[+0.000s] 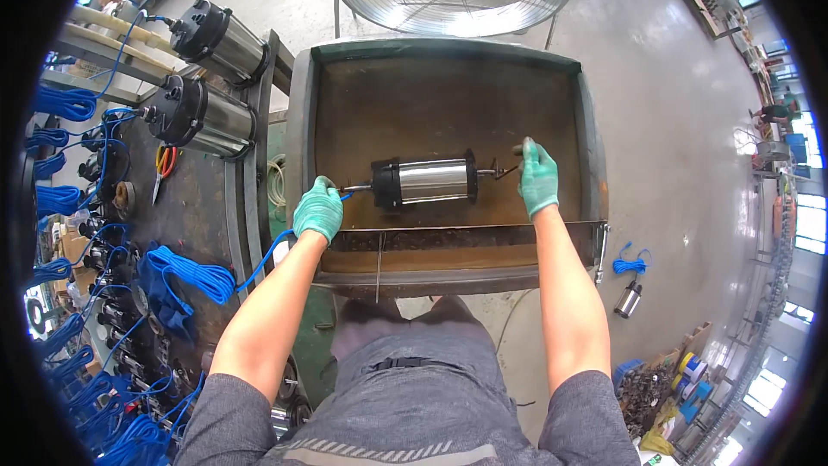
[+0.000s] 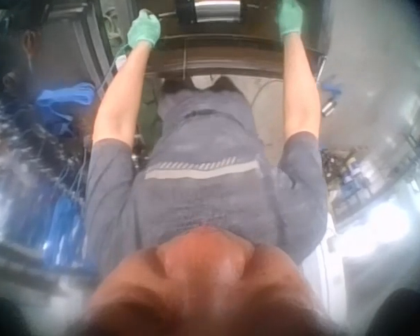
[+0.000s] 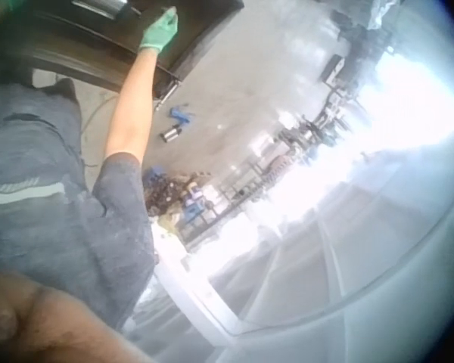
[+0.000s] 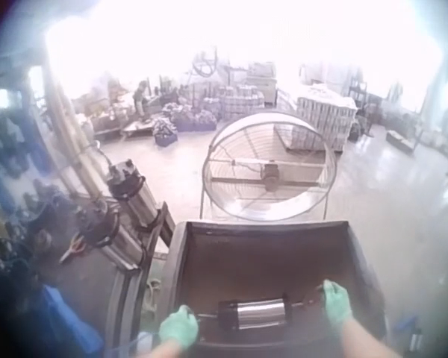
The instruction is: The person picks up a metal pump from a workbench, submerses it into a tank of water to check for leaks, and then lifts it out and sets it back on the bench.
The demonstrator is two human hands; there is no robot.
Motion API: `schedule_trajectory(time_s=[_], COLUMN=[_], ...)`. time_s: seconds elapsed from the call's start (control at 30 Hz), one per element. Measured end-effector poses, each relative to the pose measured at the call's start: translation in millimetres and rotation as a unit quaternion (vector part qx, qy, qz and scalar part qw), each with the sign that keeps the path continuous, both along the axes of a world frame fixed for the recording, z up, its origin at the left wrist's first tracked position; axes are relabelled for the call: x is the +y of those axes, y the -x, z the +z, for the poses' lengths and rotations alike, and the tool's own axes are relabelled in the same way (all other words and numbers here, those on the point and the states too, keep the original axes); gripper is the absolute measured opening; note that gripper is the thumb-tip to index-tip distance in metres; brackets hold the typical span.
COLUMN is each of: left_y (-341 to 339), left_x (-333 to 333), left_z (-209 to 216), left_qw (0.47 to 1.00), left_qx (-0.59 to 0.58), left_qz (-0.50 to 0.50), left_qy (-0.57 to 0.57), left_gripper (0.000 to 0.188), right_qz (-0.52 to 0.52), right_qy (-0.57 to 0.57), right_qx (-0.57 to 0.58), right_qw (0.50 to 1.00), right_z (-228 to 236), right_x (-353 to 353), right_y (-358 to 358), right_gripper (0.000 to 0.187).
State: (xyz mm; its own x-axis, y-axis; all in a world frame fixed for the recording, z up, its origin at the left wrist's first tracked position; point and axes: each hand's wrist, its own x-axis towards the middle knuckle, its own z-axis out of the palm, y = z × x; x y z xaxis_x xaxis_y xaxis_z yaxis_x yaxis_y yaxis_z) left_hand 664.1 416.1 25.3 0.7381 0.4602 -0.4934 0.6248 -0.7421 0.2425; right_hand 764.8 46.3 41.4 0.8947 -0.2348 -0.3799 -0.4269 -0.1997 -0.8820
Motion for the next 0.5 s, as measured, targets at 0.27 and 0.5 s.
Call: schedule_trajectory(time_s=[0.27, 0.5], left_y=[4, 14], left_x=[20, 52], left_z=[-33, 4], left_qw=[0.992, 0.780], left_qx=[-0.111, -0.325], left_qz=[0.024, 0.266], left_qy=[0.052, 0.463], left_gripper=[0.024, 0.019], right_qz=[0.021, 0.055], right_qy=[-0.005, -0.117], right_qx=[0.091, 0.050], right_qw=[0.996, 0.990], right_z=[19, 119], right_x=[15, 4], right_y=[-31, -10], right_gripper=[0.038, 0.029])
